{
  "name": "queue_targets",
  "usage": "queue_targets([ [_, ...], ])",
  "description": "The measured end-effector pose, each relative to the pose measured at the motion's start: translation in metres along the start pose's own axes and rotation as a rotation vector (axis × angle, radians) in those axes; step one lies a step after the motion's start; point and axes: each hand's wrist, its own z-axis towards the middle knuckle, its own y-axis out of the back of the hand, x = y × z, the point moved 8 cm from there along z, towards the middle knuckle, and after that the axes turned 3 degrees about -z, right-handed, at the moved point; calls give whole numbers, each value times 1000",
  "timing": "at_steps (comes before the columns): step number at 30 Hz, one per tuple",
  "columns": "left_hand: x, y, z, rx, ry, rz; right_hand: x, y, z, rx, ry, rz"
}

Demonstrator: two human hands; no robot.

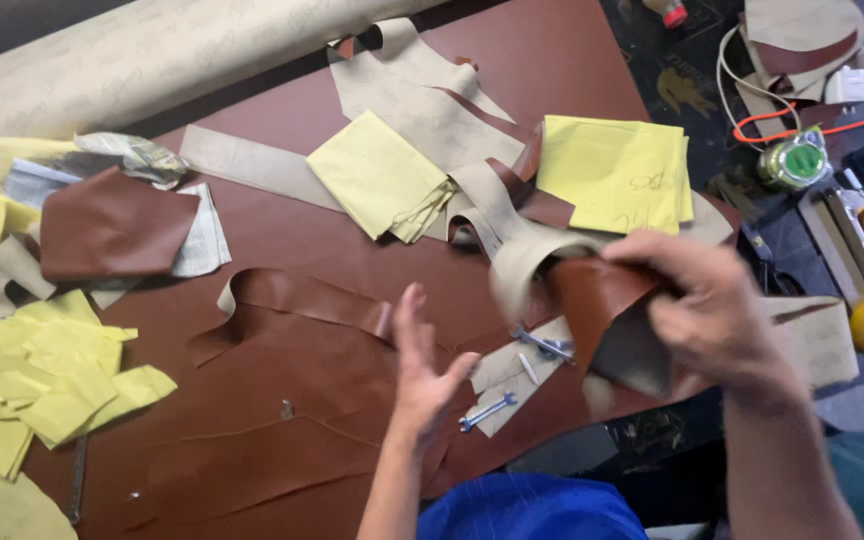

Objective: The person sorts and organizes various pieces of brown and yellow leather on a workbench. They pick up, flip, and stack the leather pieces, occasionally moving wrenches and other tools aside to clear space. The person also handles a roll of material and a small container, placing items into organized piles.

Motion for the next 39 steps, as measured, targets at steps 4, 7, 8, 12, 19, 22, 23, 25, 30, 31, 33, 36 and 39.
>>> queue_targets([
  [4, 15, -43, -25, 318, 239, -610, 2, -29, -53, 22, -133, 34],
  [7, 35, -23, -51, 230, 361, -597, -4, -25, -83, 4, -182, -106],
  [8, 41, -9, -61, 159, 394, -561, -8, -25, -95, 5, -196, -162],
  [12, 37, 43, -91, 122, 328, -571, -21, -58, -139, 150, -116, -239],
  [19, 34, 180, -108, -273, 305, -666, -55, -195, -178, 442, -357, 27],
  [22, 59, 233, -117, -503, 326, -748, -77, -255, -177, 507, -395, 44],
  [23, 69, 247, -124, -595, 365, -761, -85, -272, -179, 526, -406, 23],
  [25, 84, 262, -147, -638, 379, -612, -106, -284, -199, 539, -455, -124],
  [30, 117, 244, -185, -566, 362, -260, -167, -256, -250, 342, -467, -135],
  [31, 124, 230, -198, -535, 368, -219, -177, -237, -272, 273, -418, -151],
  [33, 143, 194, -201, -450, 410, -184, -199, -200, -326, 118, -361, -232],
  [36, 170, 138, -216, -321, 500, -161, -262, -170, -448, 92, -896, -508],
  [39, 184, 89, -213, -162, 447, -160, -307, -191, -504, 67, -1070, -249],
])
